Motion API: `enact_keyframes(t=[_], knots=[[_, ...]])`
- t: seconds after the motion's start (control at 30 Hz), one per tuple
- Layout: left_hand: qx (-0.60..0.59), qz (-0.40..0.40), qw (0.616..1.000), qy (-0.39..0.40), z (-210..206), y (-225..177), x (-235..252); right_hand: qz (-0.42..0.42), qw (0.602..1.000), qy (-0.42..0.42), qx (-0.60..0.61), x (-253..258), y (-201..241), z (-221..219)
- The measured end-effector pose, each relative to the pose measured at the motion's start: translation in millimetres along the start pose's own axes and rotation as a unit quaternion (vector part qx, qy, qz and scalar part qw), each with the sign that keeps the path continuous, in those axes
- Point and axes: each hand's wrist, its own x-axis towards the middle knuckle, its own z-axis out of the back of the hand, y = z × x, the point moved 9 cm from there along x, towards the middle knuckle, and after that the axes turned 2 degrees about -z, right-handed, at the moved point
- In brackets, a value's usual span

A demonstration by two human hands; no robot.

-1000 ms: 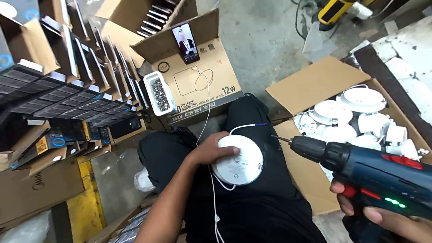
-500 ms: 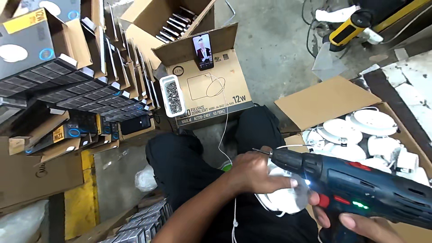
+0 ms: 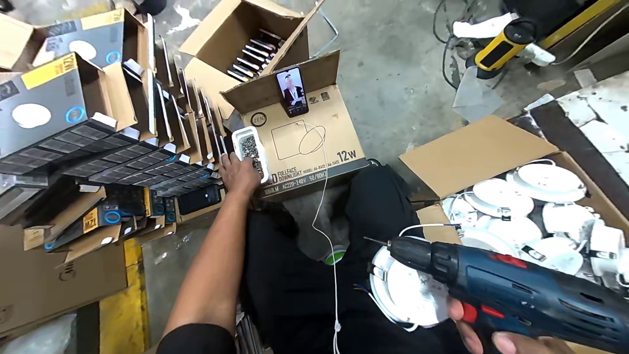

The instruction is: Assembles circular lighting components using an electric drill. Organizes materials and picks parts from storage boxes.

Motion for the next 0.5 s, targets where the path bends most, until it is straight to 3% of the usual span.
enact_keyframes(t=[0.2, 0.3, 0.4, 0.5], knots=[[-0.034, 0.004, 0.998, -0.045, 5, 7, 3, 0.004, 1.0, -0.009, -0.008, -5, 3, 3], [-0.083, -0.037, 0.99, -0.105, 26, 1, -12, 0.011, 1.0, -0.004, -0.017, -2, 6, 3], [-0.193, -0.17, 0.954, -0.153, 52, -40, -56, 0.014, 0.999, 0.011, -0.029, 1, 9, -2], [-0.33, -0.336, 0.87, -0.147, 62, -100, -126, 0.019, 0.999, 0.03, -0.036, 8, 8, -8]])
